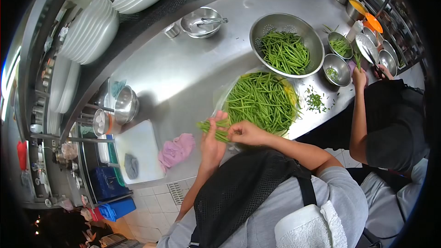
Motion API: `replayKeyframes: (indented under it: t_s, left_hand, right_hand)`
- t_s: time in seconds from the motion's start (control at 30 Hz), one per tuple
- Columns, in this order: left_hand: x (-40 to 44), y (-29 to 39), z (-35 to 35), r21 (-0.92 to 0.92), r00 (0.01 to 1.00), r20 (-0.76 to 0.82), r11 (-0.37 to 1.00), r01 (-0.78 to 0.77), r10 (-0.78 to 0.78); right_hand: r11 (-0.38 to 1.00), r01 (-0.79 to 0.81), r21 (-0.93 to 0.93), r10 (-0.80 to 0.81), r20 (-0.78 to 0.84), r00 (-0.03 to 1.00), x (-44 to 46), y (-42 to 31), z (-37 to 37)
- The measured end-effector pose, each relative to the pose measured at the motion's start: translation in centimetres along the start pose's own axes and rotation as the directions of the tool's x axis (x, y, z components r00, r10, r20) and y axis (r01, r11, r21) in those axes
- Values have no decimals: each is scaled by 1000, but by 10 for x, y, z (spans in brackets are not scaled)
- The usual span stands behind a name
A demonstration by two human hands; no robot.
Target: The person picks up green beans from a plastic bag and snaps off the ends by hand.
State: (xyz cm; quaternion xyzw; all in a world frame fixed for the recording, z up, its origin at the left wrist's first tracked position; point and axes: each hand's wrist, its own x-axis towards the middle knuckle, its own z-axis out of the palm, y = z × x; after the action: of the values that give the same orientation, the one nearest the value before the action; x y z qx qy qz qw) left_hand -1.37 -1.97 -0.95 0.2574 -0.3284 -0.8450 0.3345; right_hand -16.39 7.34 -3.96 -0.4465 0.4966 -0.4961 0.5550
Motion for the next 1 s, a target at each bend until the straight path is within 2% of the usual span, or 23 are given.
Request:
replayKeyframes:
  t_s: [0.07,0.1,0.17,0.2,0.27,0.4,0.47,0.5,0.57,0.6,0.67,0.8,0.87,1.0]
  left_hand:
    - [3,2,1,-132,995,-36,987,89,-94]
    - [3,1,0,-132,995,-36,987,89,-94]
    - [6,-3,-5,-207,992,-36,972,108,-118]
    - [8,-3,-7,-207,992,-36,972,109,-119]
    - [10,-3,-12,-272,981,-91,952,142,-172]
    - [8,-2,-11,-279,978,-102,949,146,-180]
    - [8,0,-7,-213,987,-100,972,101,-124]
    - [9,-1,-9,-215,987,-101,971,99,-123]
    - [11,0,-15,-169,997,-54,985,46,-56]
    - [10,1,-13,-170,997,-55,984,47,-57]
    - [8,3,-10,-83,999,-34,997,-7,4]
    - [8,1,-7,-19,997,-61,998,-52,51]
    - [9,0,-10,20,996,-54,997,-71,72]
    - [7,-1,-7,52,995,-65,996,-70,73]
  right_hand:
    - [974,86,209,-82,-31,996,3,15,4]
    - [974,86,209,-82,-31,996,4,16,4]
    - [936,-31,350,21,33,999,3,19,2]
    - [936,-31,351,21,33,999,3,19,1]
    - [852,-76,518,59,49,997,2,19,0]
    - [770,-95,631,75,58,995,10,27,-4]
    - [755,-73,652,-2,113,994,12,29,-6]
    - [755,-75,651,0,114,993,11,28,-7]
    - [866,-213,452,142,186,972,7,25,-7]
    - [866,-213,452,142,186,972,6,21,-5]
    - [907,-146,396,78,182,980,5,13,0]
    - [934,-167,315,99,221,970,5,6,-1]
    - [976,-34,216,-6,179,984,4,7,1]
    - [985,3,171,-26,132,991,4,5,2]
